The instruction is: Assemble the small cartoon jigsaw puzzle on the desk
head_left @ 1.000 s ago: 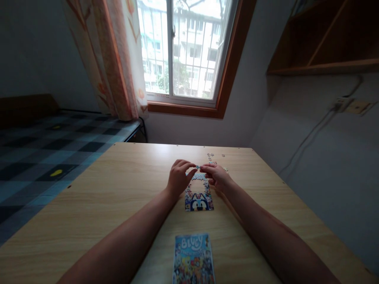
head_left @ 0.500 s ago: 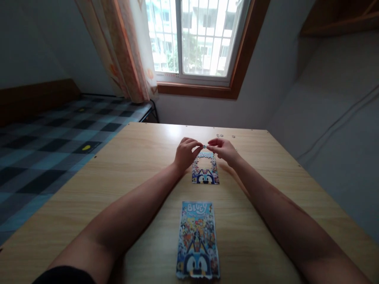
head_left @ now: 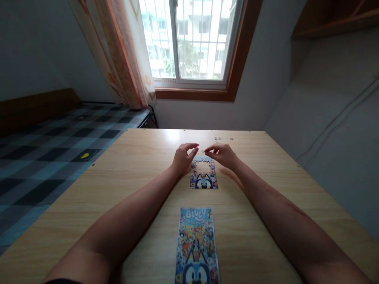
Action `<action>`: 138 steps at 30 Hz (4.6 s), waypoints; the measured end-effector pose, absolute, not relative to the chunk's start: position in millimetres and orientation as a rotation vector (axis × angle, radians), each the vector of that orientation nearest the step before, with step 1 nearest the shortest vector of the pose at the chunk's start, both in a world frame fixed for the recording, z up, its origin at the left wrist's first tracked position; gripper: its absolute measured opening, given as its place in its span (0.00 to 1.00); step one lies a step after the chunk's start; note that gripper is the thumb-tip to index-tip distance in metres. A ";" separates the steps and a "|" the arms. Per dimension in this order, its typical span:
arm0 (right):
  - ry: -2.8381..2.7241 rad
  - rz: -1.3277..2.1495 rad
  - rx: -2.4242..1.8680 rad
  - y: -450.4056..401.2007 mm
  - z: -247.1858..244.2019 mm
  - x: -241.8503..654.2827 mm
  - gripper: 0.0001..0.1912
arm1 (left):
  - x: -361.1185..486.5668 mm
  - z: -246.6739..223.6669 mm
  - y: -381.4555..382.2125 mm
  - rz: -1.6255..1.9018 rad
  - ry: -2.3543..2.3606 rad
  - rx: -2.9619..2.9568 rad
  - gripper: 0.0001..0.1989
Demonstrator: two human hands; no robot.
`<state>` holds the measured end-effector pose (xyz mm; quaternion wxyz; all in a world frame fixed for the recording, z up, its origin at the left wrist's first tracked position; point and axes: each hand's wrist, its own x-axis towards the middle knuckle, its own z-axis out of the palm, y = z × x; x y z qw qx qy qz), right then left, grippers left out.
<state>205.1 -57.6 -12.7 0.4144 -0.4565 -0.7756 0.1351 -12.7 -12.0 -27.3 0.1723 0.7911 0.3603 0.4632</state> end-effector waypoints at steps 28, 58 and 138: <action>-2.233 0.159 -1.129 -63.8 -27.6 176.1 0.06 | -21.3 -35.7 -4.8 0.845 1.679 2.382 0.20; -1.569 -0.155 -1.418 -48.3 -2.8 243.3 0.12 | -28.4 -26.4 0.2 0.495 1.588 2.496 0.29; -1.938 0.331 -2.027 -59.5 0.5 226.7 0.07 | -28.1 -34.8 11.3 1.123 1.414 2.142 0.18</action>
